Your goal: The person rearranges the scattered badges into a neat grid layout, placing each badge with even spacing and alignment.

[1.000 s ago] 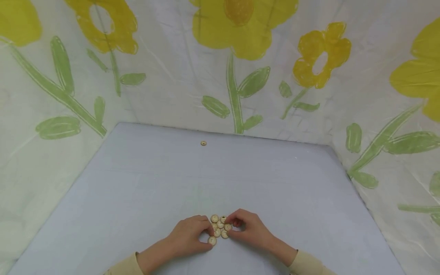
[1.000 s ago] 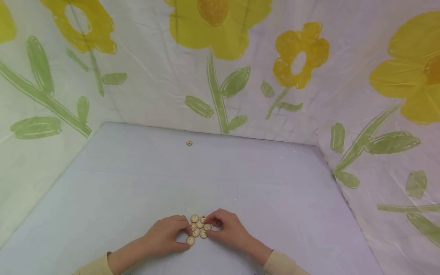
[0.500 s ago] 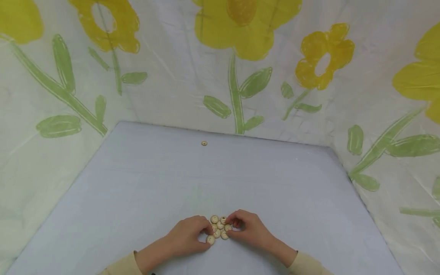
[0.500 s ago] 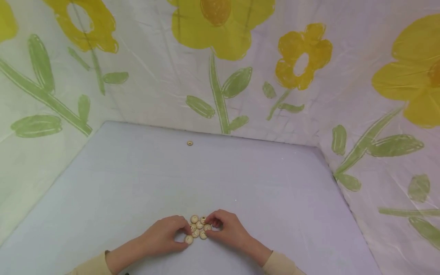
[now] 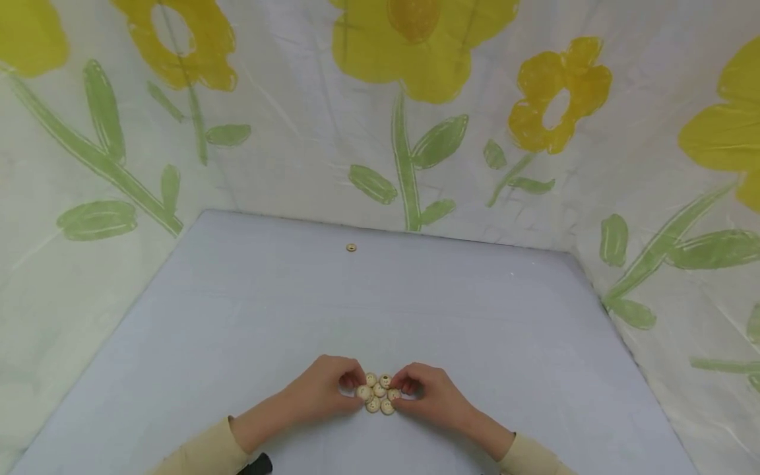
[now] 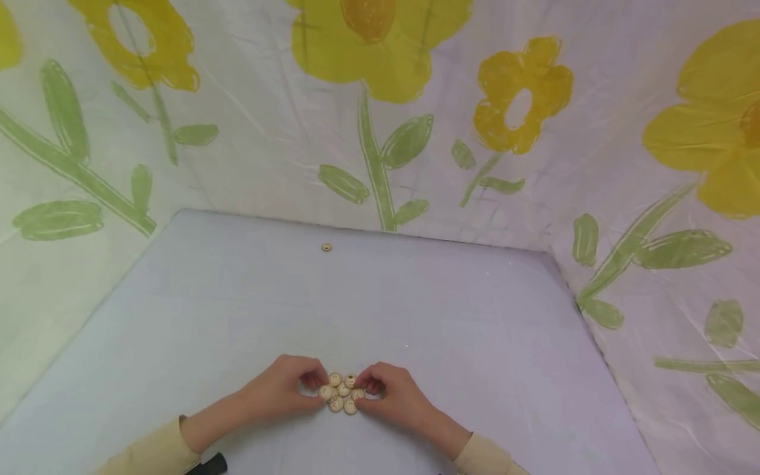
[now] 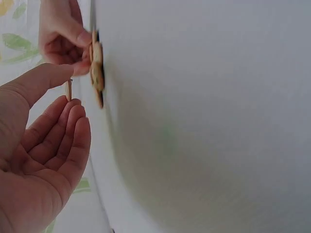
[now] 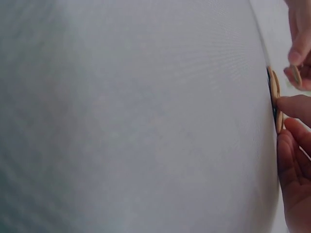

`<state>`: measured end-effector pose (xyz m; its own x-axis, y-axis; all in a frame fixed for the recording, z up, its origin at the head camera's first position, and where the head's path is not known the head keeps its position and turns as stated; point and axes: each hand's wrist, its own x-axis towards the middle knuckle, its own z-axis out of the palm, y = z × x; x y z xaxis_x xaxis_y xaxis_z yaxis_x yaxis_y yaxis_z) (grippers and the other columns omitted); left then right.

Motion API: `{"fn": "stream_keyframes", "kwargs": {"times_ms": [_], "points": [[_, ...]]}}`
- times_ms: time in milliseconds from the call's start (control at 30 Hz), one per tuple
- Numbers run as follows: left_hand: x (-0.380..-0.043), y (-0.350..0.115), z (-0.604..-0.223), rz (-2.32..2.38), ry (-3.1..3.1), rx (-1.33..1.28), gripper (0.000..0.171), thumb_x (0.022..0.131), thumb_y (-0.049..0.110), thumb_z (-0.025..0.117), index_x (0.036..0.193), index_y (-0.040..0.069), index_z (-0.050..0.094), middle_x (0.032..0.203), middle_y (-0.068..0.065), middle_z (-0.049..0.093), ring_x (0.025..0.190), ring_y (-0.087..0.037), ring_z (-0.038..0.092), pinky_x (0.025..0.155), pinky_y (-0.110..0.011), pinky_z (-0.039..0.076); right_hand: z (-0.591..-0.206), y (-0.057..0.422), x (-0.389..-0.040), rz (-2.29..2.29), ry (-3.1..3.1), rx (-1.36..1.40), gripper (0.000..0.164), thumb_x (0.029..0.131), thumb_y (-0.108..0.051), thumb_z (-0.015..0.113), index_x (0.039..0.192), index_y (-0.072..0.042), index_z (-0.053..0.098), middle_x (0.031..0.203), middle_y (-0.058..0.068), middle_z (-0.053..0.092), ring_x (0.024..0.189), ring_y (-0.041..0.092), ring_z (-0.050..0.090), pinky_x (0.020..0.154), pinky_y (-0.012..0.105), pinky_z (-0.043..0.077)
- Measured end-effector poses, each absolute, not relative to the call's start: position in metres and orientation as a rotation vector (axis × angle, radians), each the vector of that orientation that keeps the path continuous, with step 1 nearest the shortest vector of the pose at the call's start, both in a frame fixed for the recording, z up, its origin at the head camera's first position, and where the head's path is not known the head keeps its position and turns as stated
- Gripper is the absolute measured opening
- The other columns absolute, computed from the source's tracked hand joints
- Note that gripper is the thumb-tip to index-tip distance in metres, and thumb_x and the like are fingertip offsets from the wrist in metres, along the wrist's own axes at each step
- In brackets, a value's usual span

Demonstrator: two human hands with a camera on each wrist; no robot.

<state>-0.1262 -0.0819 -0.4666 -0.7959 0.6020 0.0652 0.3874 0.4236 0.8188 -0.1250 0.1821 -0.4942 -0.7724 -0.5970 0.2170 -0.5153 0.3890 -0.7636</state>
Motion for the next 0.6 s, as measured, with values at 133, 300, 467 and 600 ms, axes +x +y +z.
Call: {"fn": "stream_keyframes", "kwargs": {"times_ms": [133, 300, 467, 600], "points": [[-0.147, -0.081, -0.458, 1.278, 2.485, 0.88, 0.017, 0.08, 0.014, 0.079, 0.093, 0.013, 0.067, 0.087, 0.008, 0.064, 0.081, -0.01, 0.059, 0.075, -0.028, 0.051, -0.494, 0.182, -0.125, -1.342, 2.542, -1.01, 0.023, 0.08, -0.011, 0.081, 0.098, -0.013, 0.068, 0.092, -0.005, 0.067, 0.078, 0.01, 0.06, 0.07, 0.023, 0.051], [-0.179, -0.078, -0.449, 1.233, 2.567, 0.87, 0.016, 0.082, 0.016, 0.078, 0.093, 0.013, 0.067, 0.086, 0.008, 0.064, 0.081, -0.011, 0.059, 0.074, -0.027, 0.05, -0.493, 0.183, -0.125, -1.323, 2.54, -0.96, 0.022, 0.08, -0.012, 0.081, 0.098, -0.014, 0.068, 0.091, -0.007, 0.066, 0.078, 0.008, 0.06, 0.07, 0.023, 0.051], [-0.209, -0.07, -0.443, 1.253, 2.625, 0.823, 0.017, 0.082, 0.016, 0.078, 0.093, 0.011, 0.068, 0.084, 0.004, 0.064, 0.08, -0.011, 0.058, 0.072, -0.027, 0.049, -0.495, 0.184, -0.125, -1.336, 2.535, -0.983, 0.021, 0.08, -0.014, 0.08, 0.098, -0.015, 0.068, 0.091, -0.009, 0.066, 0.078, 0.006, 0.059, 0.07, 0.022, 0.051], [-0.234, -0.064, -0.445, 1.251, 2.685, 0.809, 0.017, 0.081, 0.015, 0.079, 0.093, 0.009, 0.068, 0.082, 0.002, 0.064, 0.077, -0.012, 0.057, 0.071, -0.027, 0.049, -0.496, 0.184, -0.126, -1.342, 2.522, -0.97, 0.021, 0.081, -0.015, 0.08, 0.098, -0.016, 0.068, 0.091, -0.009, 0.066, 0.078, 0.007, 0.06, 0.07, 0.022, 0.051]]}}
